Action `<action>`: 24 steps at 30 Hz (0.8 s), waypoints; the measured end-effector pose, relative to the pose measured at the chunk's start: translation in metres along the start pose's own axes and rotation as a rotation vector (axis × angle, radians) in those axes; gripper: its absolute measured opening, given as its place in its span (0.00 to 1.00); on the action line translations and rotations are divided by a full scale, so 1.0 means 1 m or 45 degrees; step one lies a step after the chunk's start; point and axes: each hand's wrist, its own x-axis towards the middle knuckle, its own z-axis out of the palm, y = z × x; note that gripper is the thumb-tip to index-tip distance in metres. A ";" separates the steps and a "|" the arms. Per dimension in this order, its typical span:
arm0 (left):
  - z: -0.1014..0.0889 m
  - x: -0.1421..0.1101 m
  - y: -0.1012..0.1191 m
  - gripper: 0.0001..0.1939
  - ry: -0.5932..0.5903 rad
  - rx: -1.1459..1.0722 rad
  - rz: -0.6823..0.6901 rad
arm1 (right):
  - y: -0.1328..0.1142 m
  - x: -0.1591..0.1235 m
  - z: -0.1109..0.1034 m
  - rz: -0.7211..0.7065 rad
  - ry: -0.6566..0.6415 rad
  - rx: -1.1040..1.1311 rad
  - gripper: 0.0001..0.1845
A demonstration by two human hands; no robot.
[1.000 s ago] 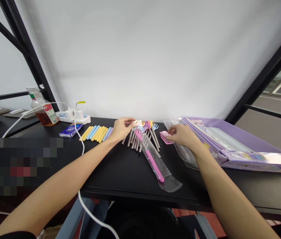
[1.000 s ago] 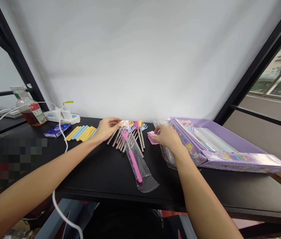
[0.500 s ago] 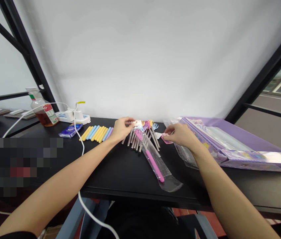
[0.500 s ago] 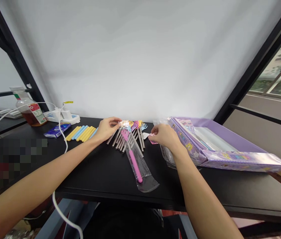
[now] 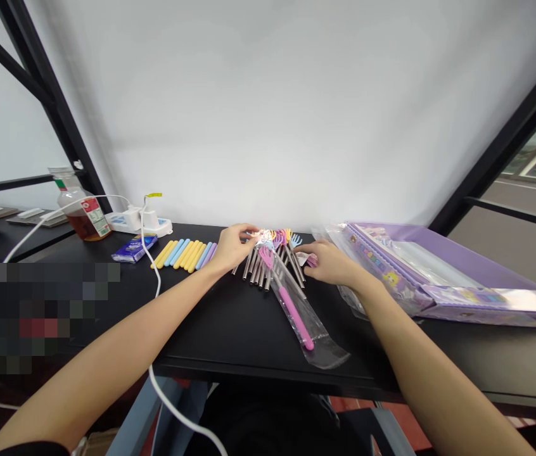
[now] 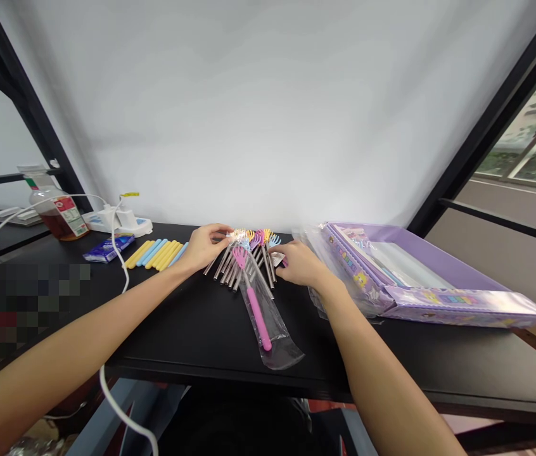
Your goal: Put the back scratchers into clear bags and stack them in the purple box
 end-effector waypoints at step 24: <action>0.001 -0.001 -0.001 0.10 -0.019 0.015 -0.002 | 0.001 0.018 0.005 -0.074 -0.048 -0.073 0.36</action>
